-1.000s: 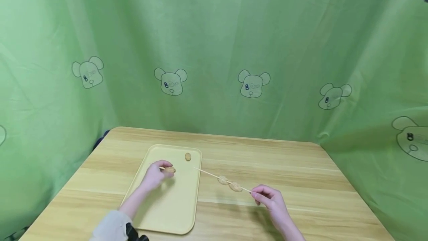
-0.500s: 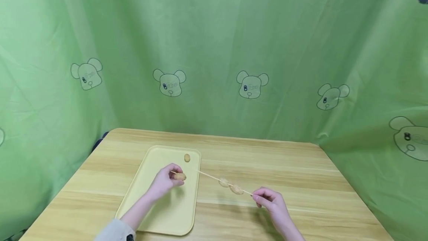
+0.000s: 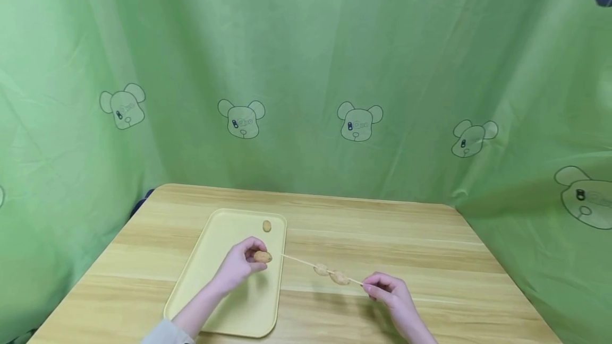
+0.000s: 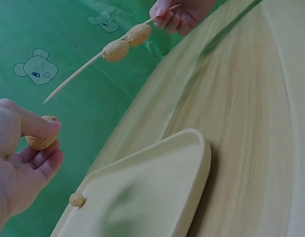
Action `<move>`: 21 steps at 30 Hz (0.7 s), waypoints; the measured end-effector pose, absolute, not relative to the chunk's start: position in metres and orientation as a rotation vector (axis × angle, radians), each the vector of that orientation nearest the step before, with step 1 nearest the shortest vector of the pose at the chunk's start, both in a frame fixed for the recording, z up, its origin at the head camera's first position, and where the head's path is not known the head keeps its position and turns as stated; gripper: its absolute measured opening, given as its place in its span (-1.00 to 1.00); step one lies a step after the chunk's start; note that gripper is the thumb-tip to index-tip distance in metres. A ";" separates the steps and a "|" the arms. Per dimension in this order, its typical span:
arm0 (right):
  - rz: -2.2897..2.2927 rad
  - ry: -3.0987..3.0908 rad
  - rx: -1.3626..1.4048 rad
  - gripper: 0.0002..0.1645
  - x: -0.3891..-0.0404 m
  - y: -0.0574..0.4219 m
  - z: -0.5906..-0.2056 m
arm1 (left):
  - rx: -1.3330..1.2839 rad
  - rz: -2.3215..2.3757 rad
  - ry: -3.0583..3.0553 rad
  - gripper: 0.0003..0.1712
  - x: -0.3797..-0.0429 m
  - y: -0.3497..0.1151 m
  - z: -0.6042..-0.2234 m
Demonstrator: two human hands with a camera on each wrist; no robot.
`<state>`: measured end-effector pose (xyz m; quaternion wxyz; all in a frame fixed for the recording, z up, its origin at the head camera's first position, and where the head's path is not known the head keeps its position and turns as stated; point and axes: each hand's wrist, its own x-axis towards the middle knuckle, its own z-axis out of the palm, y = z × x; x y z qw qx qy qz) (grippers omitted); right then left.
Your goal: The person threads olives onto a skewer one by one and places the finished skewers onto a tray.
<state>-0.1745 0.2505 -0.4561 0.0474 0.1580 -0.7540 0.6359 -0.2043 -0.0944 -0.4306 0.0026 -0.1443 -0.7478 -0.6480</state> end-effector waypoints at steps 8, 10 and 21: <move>1.986 -2.294 0.569 -0.93 -0.175 0.249 -0.456 | -0.479 -2.029 -2.373 -0.63 -0.202 -0.094 -0.431; 1.992 -2.292 0.580 -0.92 -0.175 0.248 -0.457 | -0.492 -2.022 -2.381 -0.62 -0.201 -0.094 -0.430; 1.984 -2.276 0.621 -0.93 -0.175 0.249 -0.458 | -0.537 -2.008 -2.399 -0.64 -0.200 -0.095 -0.435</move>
